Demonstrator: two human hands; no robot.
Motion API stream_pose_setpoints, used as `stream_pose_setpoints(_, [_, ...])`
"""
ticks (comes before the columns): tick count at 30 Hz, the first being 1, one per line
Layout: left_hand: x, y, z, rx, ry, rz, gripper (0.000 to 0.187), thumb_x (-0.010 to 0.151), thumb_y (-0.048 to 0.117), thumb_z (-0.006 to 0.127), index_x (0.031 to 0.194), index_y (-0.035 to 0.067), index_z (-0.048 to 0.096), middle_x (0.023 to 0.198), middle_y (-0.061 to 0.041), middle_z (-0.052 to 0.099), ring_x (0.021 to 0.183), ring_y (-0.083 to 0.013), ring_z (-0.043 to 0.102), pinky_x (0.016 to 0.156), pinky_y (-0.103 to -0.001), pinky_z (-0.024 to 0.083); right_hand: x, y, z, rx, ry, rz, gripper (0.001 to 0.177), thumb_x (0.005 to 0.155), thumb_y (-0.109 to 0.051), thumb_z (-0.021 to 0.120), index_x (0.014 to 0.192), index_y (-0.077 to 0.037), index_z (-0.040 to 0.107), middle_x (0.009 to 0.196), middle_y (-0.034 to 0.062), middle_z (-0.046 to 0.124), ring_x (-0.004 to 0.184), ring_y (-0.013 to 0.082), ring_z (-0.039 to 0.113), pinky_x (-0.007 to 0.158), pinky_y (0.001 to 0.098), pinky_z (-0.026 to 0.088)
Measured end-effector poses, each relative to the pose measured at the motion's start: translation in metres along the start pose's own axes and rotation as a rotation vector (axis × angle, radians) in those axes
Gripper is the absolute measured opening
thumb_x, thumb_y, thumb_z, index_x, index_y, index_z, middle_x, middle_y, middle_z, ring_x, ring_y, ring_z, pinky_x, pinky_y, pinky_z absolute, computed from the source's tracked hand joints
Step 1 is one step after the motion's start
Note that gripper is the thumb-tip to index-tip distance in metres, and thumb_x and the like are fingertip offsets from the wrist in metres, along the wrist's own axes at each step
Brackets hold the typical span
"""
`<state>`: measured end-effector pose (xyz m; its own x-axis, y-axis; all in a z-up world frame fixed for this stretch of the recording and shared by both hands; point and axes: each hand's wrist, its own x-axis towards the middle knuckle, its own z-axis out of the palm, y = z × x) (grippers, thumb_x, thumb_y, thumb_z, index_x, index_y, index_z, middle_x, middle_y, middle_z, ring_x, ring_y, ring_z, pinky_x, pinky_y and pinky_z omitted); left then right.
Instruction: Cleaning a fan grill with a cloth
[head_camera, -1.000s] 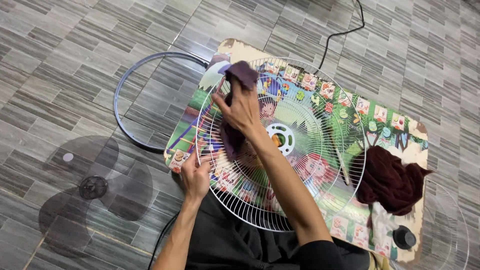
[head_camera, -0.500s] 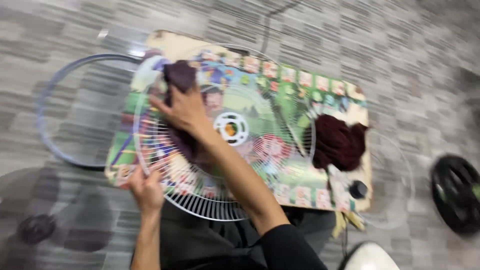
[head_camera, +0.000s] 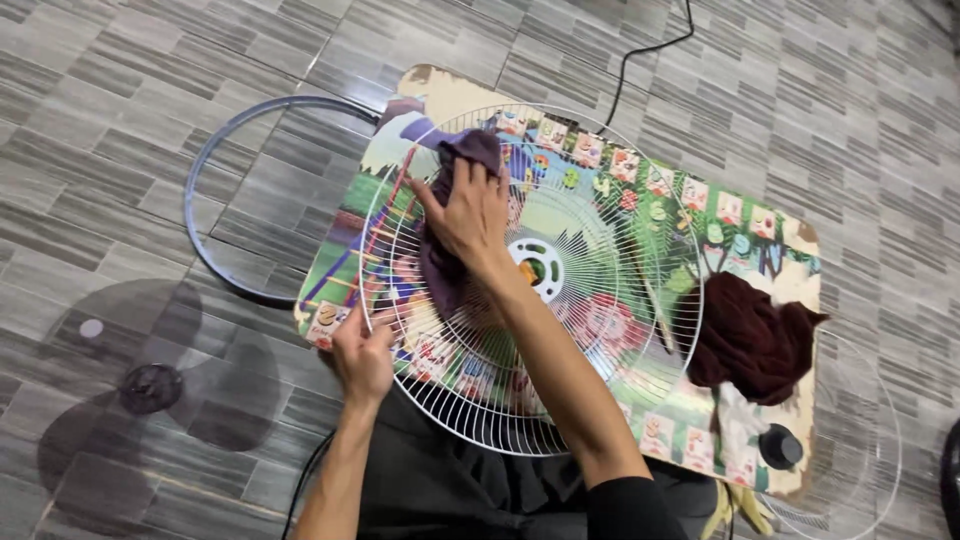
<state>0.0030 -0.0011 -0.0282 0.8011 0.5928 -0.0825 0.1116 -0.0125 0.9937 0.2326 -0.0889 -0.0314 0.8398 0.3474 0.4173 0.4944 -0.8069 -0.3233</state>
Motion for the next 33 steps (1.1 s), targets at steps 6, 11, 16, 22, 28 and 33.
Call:
stream_pose_setpoints(6, [-0.001,0.020,-0.002,-0.007,-0.020,-0.016,0.041,0.063,0.005,0.052,0.097,0.007,0.074,0.088,-0.007,0.080,0.082,-0.0129,0.071,0.078,-0.030,0.053,0.012,-0.032,-0.025,0.076,-0.128,-0.049,0.099,0.092,-0.081,0.039,0.142,0.004,0.048,0.114,0.0435,0.064,0.132,0.0564,0.051,0.121,0.0594,0.020])
stream_pose_setpoints(11, [-0.001,0.019,-0.002,-0.017,-0.030,-0.021,0.047,0.061,0.005,0.053,0.103,0.005,0.073,0.089,-0.010,0.080,0.081,-0.0127,0.072,0.076,-0.029,0.054,-0.003,-0.008,-0.004,0.104,-0.085,0.017,0.093,0.092,-0.077,0.046,0.134,0.006,0.055,0.120,0.0428,0.062,0.131,0.0547,0.052,0.118,0.0579,0.030])
stream_pose_setpoints(16, [0.002,0.011,-0.002,0.004,-0.019,-0.004,0.051,0.061,0.005,0.053,0.108,0.004,0.074,0.090,-0.011,0.080,0.079,-0.0145,0.072,0.076,-0.030,0.054,0.010,-0.018,-0.009,0.137,-0.189,0.018,0.102,0.091,-0.083,0.035,0.135,0.006,0.056,0.116,0.0427,0.064,0.140,0.0535,0.043,0.123,0.0585,0.017])
stream_pose_setpoints(22, [-0.004,0.027,0.001,-0.018,-0.012,0.012,0.050,0.060,0.005,0.053,0.105,0.006,0.075,0.089,-0.011,0.080,0.079,-0.0144,0.072,0.074,-0.031,0.055,0.006,-0.002,0.006,-0.005,-0.116,0.014,0.096,0.092,-0.082,0.039,0.130,0.005,0.058,0.121,0.0409,0.063,0.135,0.0511,0.050,0.118,0.0556,0.030])
stream_pose_setpoints(28, [-0.009,0.054,0.003,0.050,0.016,-0.022,0.043,0.060,0.010,0.054,0.098,0.010,0.074,0.086,-0.004,0.079,0.079,-0.0124,0.070,0.076,-0.030,0.052,0.006,-0.010,0.012,0.050,-0.055,-0.034,0.093,0.092,-0.079,0.039,0.126,0.006,0.058,0.122,0.0419,0.060,0.131,0.0545,0.050,0.120,0.0574,0.023])
stream_pose_setpoints(33, [-0.004,0.027,0.001,0.089,0.024,-0.016,0.038,0.063,0.012,0.054,0.096,0.010,0.074,0.086,-0.007,0.078,0.084,-0.0159,0.068,0.077,-0.034,0.051,0.008,-0.019,-0.011,0.048,-0.075,0.122,0.099,0.091,-0.082,0.040,0.128,0.008,0.055,0.116,0.0420,0.063,0.123,0.0611,0.055,0.119,0.0613,0.025])
